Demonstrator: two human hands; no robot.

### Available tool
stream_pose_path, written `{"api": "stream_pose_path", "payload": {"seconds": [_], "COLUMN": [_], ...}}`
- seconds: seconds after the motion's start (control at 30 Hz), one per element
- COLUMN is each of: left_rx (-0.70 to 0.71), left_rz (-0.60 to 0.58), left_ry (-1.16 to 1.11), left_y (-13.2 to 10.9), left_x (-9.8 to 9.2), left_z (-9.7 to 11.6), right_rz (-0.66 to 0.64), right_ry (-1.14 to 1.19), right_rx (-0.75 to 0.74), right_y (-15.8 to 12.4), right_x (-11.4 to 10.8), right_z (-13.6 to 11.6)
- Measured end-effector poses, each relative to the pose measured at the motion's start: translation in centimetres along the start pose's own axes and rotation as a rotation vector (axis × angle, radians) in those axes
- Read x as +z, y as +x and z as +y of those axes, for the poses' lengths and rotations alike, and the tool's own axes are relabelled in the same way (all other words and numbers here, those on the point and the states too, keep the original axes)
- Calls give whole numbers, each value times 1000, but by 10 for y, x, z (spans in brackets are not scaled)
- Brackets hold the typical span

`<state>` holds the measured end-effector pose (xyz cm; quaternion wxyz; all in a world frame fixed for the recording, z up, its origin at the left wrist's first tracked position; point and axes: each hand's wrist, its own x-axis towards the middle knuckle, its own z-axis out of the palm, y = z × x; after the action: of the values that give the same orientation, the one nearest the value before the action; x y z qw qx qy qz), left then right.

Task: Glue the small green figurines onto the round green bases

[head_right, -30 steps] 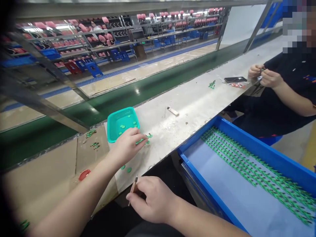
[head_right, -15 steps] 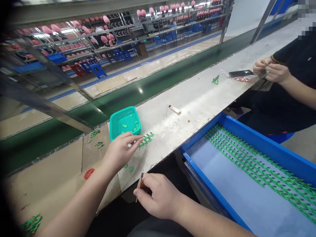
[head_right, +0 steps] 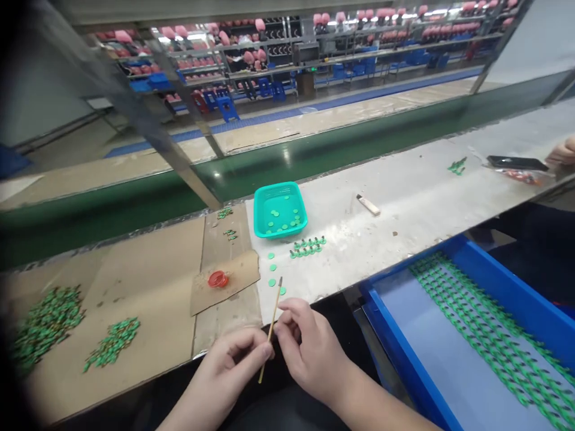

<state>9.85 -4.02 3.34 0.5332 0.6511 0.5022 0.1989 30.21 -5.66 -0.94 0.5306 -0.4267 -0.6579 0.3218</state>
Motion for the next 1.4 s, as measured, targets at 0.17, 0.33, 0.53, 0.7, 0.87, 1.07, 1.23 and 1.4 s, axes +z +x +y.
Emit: {"api": "stream_pose_path", "payload": {"seconds": [0.17,0.33,0.53,0.7,0.87,1.07,1.23,1.4], "left_rx": [55,176,271,295,289,298,354,536], "left_rz": [-1,162,246,338,403,451,469,520], "left_ry": [-13,86,130,142,139,159,212,471], "left_y": [-7,-15,-39,-51,-51,-55,-56,-35], "left_x": [1,-26,-55,-70,-83,-97,-94,-75], "left_z": [-6,-20,-42,-53,-63,-72,-72,-69], "right_rz": [-96,-19,-102,-202,-264,-368,-296,-186], "right_ry": [-293,-480,-596,-610,-594,-521,-517,-425], "right_rx": [-99,-26,-64,-112,-109,-138,-108,-68], "right_y": [15,43,73,72,67,78,70,69], "right_x": [0,0,17,42,60,57,69,56], "right_z": [11,30,40,27,12,13,16,6]}}
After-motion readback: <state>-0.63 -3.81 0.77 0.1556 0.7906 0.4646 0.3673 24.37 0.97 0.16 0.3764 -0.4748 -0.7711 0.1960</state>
